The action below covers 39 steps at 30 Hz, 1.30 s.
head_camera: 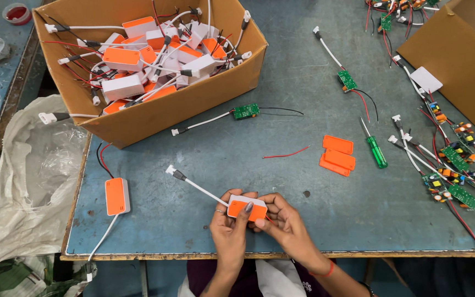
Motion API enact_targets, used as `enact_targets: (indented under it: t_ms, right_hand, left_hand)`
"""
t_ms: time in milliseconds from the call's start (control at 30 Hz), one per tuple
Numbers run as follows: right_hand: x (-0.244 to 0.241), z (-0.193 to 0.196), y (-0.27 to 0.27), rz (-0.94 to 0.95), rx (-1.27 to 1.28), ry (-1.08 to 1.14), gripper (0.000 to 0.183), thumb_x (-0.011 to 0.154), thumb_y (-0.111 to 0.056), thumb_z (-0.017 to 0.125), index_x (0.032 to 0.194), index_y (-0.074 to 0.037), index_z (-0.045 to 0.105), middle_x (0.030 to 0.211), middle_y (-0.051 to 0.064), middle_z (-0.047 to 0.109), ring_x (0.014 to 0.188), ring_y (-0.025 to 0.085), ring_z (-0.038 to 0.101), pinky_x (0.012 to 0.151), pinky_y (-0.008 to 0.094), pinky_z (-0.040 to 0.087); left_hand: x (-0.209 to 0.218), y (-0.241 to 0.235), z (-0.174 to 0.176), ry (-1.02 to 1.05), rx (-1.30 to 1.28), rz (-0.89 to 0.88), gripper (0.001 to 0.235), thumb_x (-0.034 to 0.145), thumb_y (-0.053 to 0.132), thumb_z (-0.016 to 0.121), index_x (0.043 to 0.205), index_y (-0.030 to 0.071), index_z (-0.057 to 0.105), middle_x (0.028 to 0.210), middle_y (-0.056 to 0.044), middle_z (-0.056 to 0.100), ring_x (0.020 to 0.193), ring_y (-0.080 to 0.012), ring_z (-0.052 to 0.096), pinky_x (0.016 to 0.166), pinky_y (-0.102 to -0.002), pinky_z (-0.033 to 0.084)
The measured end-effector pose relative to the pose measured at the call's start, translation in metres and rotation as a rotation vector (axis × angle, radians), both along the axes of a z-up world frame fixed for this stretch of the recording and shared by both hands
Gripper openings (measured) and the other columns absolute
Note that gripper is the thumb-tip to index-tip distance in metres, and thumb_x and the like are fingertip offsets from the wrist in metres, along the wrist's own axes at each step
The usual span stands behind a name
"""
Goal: The person assembles small electronic devices by placing circuit boards into white plastic housings, connecting wires, and closing orange covers. Completed units are placed into a cardboard box. The person repeats this process for multiple units.
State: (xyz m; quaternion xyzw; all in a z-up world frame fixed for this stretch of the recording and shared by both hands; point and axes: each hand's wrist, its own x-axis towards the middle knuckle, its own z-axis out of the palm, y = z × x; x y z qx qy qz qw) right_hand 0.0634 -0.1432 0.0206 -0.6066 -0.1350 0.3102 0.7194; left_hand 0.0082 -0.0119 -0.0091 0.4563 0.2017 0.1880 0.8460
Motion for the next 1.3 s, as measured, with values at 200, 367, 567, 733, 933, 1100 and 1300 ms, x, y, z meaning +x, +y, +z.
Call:
enact_targets:
  t_ms: [200,367,567,733,933,1100,1300]
  right_hand:
    - [0.006,-0.003,0.001,0.001,-0.065,-0.008,0.034,0.093,-0.01,0.07,0.122,0.003,0.058,0.1,0.012,0.075,0.084,0.013,0.071,0.075,0.029,0.059]
    - [0.018,0.003,-0.009,0.052,-0.021,0.113,0.031,0.096,-0.017,0.064,0.12,0.003,0.064,0.096,0.012,0.076,0.083,0.015,0.074,0.075,0.029,0.06]
    - [0.022,0.002,-0.006,0.064,-0.129,-0.028,0.026,0.093,-0.01,0.067,0.116,0.002,0.068,0.105,0.007,0.076,0.094,0.01,0.07,0.081,0.028,0.058]
    - [0.019,-0.007,-0.009,0.063,-0.077,-0.106,0.019,0.095,-0.006,0.07,0.11,0.003,0.064,0.105,0.007,0.073,0.099,0.01,0.067,0.088,0.028,0.057]
    - [0.02,-0.015,-0.013,0.013,-0.028,-0.096,0.022,0.093,-0.01,0.073,0.11,0.003,0.067,0.105,0.008,0.074,0.098,0.012,0.069,0.088,0.029,0.056]
    - [0.025,-0.031,-0.019,0.024,-0.005,-0.064,0.022,0.093,-0.01,0.071,0.111,0.003,0.068,0.104,0.006,0.073,0.099,0.01,0.066,0.089,0.027,0.053]
    - [0.027,-0.071,-0.025,0.008,0.009,-0.075,0.024,0.09,-0.01,0.076,0.109,0.001,0.066,0.1,0.005,0.071,0.095,0.01,0.066,0.086,0.027,0.054]
  left_hand:
    - [0.002,0.0,0.003,-0.002,0.025,0.018,0.038,0.097,0.008,0.066,0.13,-0.006,0.055,0.115,-0.02,0.074,0.099,-0.0181,0.072,0.085,-0.03,0.06]
    - [0.006,0.012,0.016,0.147,-0.161,-0.037,0.038,0.099,0.022,0.057,0.127,-0.004,0.06,0.11,-0.02,0.076,0.095,-0.0215,0.076,0.08,-0.033,0.061]
    - [0.006,0.011,0.016,0.097,-0.039,-0.101,0.035,0.1,0.016,0.06,0.128,-0.006,0.063,0.116,-0.019,0.077,0.099,-0.0185,0.073,0.088,-0.032,0.058]
    - [0.005,0.005,0.005,0.026,0.062,-0.124,0.032,0.095,0.007,0.065,0.124,-0.007,0.065,0.114,-0.019,0.078,0.101,-0.0181,0.075,0.091,-0.031,0.058]
    - [0.016,0.014,0.0,0.026,0.0,-0.188,0.03,0.093,0.005,0.067,0.121,-0.007,0.067,0.11,-0.019,0.08,0.097,-0.0189,0.075,0.089,-0.032,0.059]
    - [0.02,0.032,-0.002,0.033,0.089,-0.307,0.026,0.091,0.002,0.069,0.115,-0.007,0.071,0.105,-0.017,0.081,0.102,-0.0201,0.078,0.091,-0.031,0.061]
    - [0.018,0.018,-0.013,0.032,0.173,-0.246,0.025,0.091,0.002,0.068,0.114,-0.007,0.072,0.102,-0.016,0.081,0.099,-0.0195,0.078,0.088,-0.029,0.062]
